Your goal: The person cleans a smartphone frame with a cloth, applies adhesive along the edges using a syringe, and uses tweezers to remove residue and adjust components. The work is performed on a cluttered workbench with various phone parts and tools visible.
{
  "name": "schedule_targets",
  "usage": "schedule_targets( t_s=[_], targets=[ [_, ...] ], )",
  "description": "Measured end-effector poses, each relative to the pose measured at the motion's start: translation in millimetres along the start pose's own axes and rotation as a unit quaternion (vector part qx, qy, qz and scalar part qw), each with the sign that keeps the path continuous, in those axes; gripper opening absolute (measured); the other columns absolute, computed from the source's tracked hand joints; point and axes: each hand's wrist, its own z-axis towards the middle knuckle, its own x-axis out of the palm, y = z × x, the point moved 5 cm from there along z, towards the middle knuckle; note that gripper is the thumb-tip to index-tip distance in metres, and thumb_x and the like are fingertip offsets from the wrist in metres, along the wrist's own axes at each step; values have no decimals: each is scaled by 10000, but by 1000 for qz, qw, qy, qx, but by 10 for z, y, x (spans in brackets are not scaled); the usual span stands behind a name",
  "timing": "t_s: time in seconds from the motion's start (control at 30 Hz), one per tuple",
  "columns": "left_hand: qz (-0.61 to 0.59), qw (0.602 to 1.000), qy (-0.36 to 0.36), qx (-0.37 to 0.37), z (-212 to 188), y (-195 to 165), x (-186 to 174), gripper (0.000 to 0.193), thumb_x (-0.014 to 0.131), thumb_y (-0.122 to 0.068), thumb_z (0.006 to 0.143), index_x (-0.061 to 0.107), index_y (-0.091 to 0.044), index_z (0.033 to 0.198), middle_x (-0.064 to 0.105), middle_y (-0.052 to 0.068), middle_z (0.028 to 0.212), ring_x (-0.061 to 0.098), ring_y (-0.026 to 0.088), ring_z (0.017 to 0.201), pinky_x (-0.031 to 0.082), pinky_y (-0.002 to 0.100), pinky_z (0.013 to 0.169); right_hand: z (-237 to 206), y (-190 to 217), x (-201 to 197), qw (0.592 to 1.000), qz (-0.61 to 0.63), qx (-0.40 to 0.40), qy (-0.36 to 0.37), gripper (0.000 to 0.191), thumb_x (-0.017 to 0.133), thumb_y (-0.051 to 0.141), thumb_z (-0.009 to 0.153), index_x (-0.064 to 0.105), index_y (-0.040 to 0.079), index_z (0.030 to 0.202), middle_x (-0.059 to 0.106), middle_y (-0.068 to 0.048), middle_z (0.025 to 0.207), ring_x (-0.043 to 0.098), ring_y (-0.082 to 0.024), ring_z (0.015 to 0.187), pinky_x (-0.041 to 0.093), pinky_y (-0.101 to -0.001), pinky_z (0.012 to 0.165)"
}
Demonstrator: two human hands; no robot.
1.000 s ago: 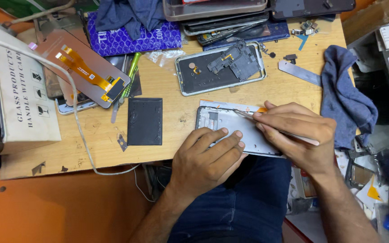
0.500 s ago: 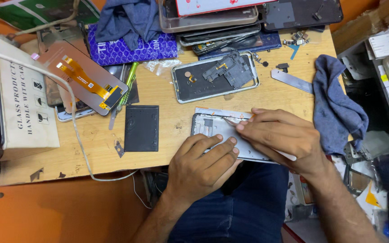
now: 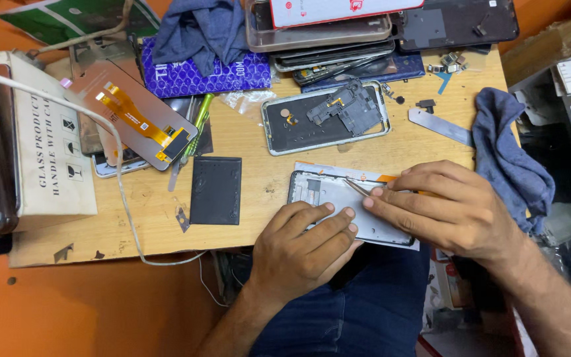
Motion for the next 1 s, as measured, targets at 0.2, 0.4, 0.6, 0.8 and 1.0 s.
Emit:
schedule_targets(
  t_s=[0.2,0.4,0.6,0.8,1.0],
  targets=[
    [-1,1000,-1,-4,3,-10,-4,165,820,-255,899,780,-125,993,761,-1,1156,691,191,1091,529,351,947,6,-29,19,997,-29,-65,34,335,658,171,868,775,112,1176,764,-21,1063,712,-194,965,585,-353,853],
    [0,1000,-1,-3,3,-10,0,156,826,-252,903,776,-132,990,752,-12,1169,685,184,1105,532,350,949,-4,-52,53,993,-44,-99,50,357,697,177,836,760,101,1180,766,-33,1123,717,-212,1008,575,-353,851],
    [8,1000,-6,1,-14,2,14,166,837,-259,901,773,-140,998,744,-26,1186,673,172,1118,531,340,950,-19,-111,45,996,-2,-66,66,354,685,174,894,720,77,1232,733,-41,1171,686,-212,1086,560,-373,904],
    [-2,1000,-7,3,-26,5,42,175,841,-265,909,774,-135,1006,737,-23,1181,667,173,1120,528,338,948,54,-55,6,992,5,-78,102,478,630,193,818,698,44,1267,727,-90,1207,682,-239,1125,547,-412,971],
    [0,1000,-4,-7,-34,-8,13,156,834,-244,904,769,-137,996,744,-21,1184,674,177,1120,533,347,959,67,-56,36,990,-14,-78,121,515,608,176,815,671,44,1309,716,-113,1234,676,-265,1147,522,-413,1018]
  ],
)
